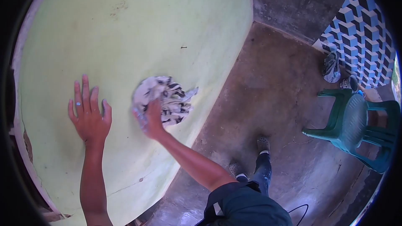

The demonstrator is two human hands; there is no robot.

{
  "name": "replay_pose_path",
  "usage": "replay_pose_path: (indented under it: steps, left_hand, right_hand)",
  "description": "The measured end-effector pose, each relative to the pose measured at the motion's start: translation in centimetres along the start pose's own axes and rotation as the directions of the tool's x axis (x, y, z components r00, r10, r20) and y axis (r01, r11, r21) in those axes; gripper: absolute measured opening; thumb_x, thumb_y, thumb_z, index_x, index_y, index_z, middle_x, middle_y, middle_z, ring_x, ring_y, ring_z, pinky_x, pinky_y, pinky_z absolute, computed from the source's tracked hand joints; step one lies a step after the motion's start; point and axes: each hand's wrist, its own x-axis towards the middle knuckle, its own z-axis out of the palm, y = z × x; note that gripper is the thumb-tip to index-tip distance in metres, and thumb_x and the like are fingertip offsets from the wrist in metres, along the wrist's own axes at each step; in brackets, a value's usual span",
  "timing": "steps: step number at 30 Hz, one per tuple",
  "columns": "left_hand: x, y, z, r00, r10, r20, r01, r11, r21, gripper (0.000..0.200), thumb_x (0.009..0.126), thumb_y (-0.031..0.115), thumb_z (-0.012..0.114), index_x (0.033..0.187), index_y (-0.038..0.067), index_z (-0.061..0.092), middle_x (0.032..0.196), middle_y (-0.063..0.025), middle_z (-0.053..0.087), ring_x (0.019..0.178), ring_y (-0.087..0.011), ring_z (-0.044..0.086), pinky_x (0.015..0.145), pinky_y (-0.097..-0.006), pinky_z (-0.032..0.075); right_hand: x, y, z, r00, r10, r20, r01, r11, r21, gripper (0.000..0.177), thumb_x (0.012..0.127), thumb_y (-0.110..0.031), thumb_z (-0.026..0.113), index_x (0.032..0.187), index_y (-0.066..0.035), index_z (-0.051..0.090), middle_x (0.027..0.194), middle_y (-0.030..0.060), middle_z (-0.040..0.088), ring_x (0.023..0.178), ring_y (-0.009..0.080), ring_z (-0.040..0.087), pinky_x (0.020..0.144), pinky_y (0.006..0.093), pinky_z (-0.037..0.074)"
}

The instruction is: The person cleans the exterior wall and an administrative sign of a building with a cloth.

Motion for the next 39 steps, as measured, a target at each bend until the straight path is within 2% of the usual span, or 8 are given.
replay_pose_path:
  steps: [5, 14, 19, 23, 30, 34, 36, 39]
  left_hand:
    - [-2.8, -2.2, -1.6, 0.995, 0.094, 0.038, -0.082, 0.969, -0.234, 0.044, 0.088, 0.011, 0.064, 0.132, 0.012, 0.062, 0.165, -0.0067, 0.047, 0.156, -0.0261, 0.038, 0.125, -0.0477, 0.022]
    - [-16.7, -7.3, -1.7, 0.937, 0.274, 0.215, -0.266, 0.962, -0.069, 0.066, 0.092, 0.021, 0.064, 0.156, 0.023, 0.051, 0.168, -0.0054, 0.043, 0.156, -0.0271, 0.037, 0.128, -0.0509, 0.021]
    - [-15.5, -5.1, -0.3, 0.937, 0.290, 0.194, -0.317, 0.940, 0.127, 0.065, 0.097, 0.032, 0.061, 0.160, 0.024, 0.047, 0.171, -0.0067, 0.036, 0.156, -0.0325, 0.037, 0.126, -0.0573, 0.021]
    - [-15.4, -4.5, 0.8, 0.920, 0.354, 0.170, -0.382, 0.906, 0.182, 0.064, 0.102, 0.038, 0.054, 0.162, 0.018, 0.044, 0.172, -0.0119, 0.034, 0.158, -0.0371, 0.032, 0.126, -0.0599, 0.018]
    - [-15.4, 4.3, 6.0, 0.893, 0.369, 0.258, -0.423, 0.884, 0.197, 0.064, 0.107, 0.042, 0.046, 0.162, 0.011, 0.041, 0.170, -0.0141, 0.037, 0.157, -0.0408, 0.033, 0.126, -0.0636, 0.016]
    - [-15.6, 11.4, 9.8, 0.864, 0.443, 0.239, -0.480, 0.868, 0.127, 0.060, 0.106, 0.042, 0.048, 0.161, 0.018, 0.045, 0.169, -0.0082, 0.039, 0.156, -0.0382, 0.035, 0.126, -0.0633, 0.016]
    - [-15.5, 14.2, 11.7, 0.842, 0.477, 0.253, -0.513, 0.852, 0.102, 0.058, 0.106, 0.041, 0.049, 0.160, 0.020, 0.047, 0.168, -0.0075, 0.042, 0.155, -0.0370, 0.037, 0.126, -0.0623, 0.017]
    - [-15.1, 16.8, 12.5, 0.816, 0.515, 0.264, -0.550, 0.831, 0.080, 0.056, 0.105, 0.039, 0.050, 0.157, 0.018, 0.051, 0.166, -0.0073, 0.045, 0.154, -0.0367, 0.040, 0.126, -0.0611, 0.018]
  right_hand:
    - [-3.3, -9.8, 1.2, 0.912, -0.079, 0.402, 0.142, 0.981, -0.129, 0.093, 0.102, -0.043, 0.062, 0.164, 0.005, 0.012, 0.161, 0.0402, 0.022, 0.153, 0.0560, 0.019, 0.127, 0.0626, 0.013]
    - [-4.2, 12.8, 4.0, 0.910, 0.344, -0.230, -0.270, 0.915, 0.301, 0.085, 0.106, -0.033, 0.060, 0.157, 0.019, 0.015, 0.164, 0.0384, 0.025, 0.153, 0.0481, 0.028, 0.129, 0.0461, 0.019]
    - [-5.0, 15.6, 2.9, 0.854, 0.484, -0.192, -0.449, 0.871, 0.199, 0.072, 0.109, -0.016, 0.057, 0.158, 0.013, 0.013, 0.161, 0.0292, 0.030, 0.151, 0.0332, 0.032, 0.126, 0.0374, 0.023]
    - [-5.8, 9.4, 2.0, 0.998, 0.029, -0.059, -0.026, 0.999, 0.048, 0.088, 0.100, -0.046, 0.067, 0.158, 0.008, 0.028, 0.161, 0.0387, 0.026, 0.150, 0.0572, 0.023, 0.125, 0.0618, 0.019]
    - [-4.0, 13.7, -0.3, 0.831, 0.073, 0.551, 0.042, 0.980, -0.193, 0.101, 0.078, -0.061, 0.084, 0.161, -0.021, 0.042, 0.164, 0.0272, 0.033, 0.155, 0.0422, 0.028, 0.121, 0.0642, 0.021]
    - [-4.3, 20.8, 1.2, 0.862, -0.493, 0.121, 0.497, 0.868, -0.003, 0.099, 0.071, -0.063, 0.086, 0.156, -0.026, 0.051, 0.161, 0.0201, 0.044, 0.153, 0.0355, 0.036, 0.120, 0.0622, 0.022]
    - [-2.5, 24.4, -1.3, 0.932, -0.200, 0.302, 0.232, 0.970, -0.072, 0.098, 0.071, -0.064, 0.085, 0.153, -0.021, 0.054, 0.160, 0.0218, 0.044, 0.151, 0.0395, 0.036, 0.119, 0.0623, 0.026]
    - [-0.7, 34.6, -0.8, 0.970, 0.098, -0.220, -0.100, 0.995, 0.006, 0.119, 0.085, -0.058, 0.078, 0.165, 0.003, 0.015, 0.167, 0.0343, 0.021, 0.153, 0.0523, 0.024, 0.123, 0.0639, 0.021]
